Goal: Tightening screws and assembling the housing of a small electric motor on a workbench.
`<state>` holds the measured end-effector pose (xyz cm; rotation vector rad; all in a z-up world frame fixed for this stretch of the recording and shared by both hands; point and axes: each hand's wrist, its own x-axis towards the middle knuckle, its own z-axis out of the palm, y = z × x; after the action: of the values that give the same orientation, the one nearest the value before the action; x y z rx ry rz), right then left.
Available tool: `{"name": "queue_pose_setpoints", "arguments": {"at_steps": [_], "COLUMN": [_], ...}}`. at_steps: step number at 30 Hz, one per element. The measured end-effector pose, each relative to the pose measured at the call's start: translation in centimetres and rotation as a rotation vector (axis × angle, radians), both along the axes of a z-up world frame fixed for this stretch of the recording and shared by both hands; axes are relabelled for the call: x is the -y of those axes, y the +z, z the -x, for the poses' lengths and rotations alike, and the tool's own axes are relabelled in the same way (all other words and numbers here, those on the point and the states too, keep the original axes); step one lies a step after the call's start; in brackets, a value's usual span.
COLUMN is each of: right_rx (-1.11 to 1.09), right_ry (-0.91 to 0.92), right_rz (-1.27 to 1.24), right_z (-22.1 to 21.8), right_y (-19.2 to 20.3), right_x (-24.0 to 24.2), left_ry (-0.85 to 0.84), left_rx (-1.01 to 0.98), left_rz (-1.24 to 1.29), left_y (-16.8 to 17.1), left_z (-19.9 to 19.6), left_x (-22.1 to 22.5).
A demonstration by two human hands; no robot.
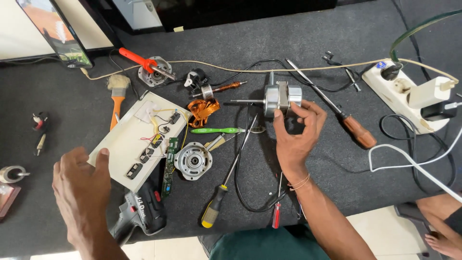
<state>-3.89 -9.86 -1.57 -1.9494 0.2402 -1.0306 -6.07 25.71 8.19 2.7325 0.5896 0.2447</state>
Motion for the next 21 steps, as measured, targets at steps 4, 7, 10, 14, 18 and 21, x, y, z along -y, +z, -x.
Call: {"name": "queue_pose_setpoints", "arguments": {"at_steps": [4,7,10,14,18,21], "right_rx": [-0.007,-0.010,0.001,0.071,0.067,0.094], "right_ry": [-0.001,0.008,0.000,0.049,-0.037,-0.081], "right_rz": [-0.016,-0.009,-0.031,-0.070,-0.161,-0.073], "right_z": [0.0,0.0,-0.3,-0.2,-0.7,-1.1], "right_y": [0.0,-0.1,0.0,0.4,-0.3,-1.8], "right_x": [0.0,0.1,0.1,0.0,-0.9,0.0], "left_ry": [0.001,-0.084,-0.320,-0.683,-1.224,-1.445], "left_rx": [0.033,0.130,0.244,0.265,0.296,0.399], "left_rz": [-0.043,-0.133,-0.110,0.116,0.064,-0.020], "left_y": [0.2,0.6,1.1,1.6,1.3,1.3], "left_z": [0.0,-0.3,-1.0,-1.3,-0.6,-0.7], "left_x": [0.9,2.2,6.4,15.8,25.0,31.6]}}
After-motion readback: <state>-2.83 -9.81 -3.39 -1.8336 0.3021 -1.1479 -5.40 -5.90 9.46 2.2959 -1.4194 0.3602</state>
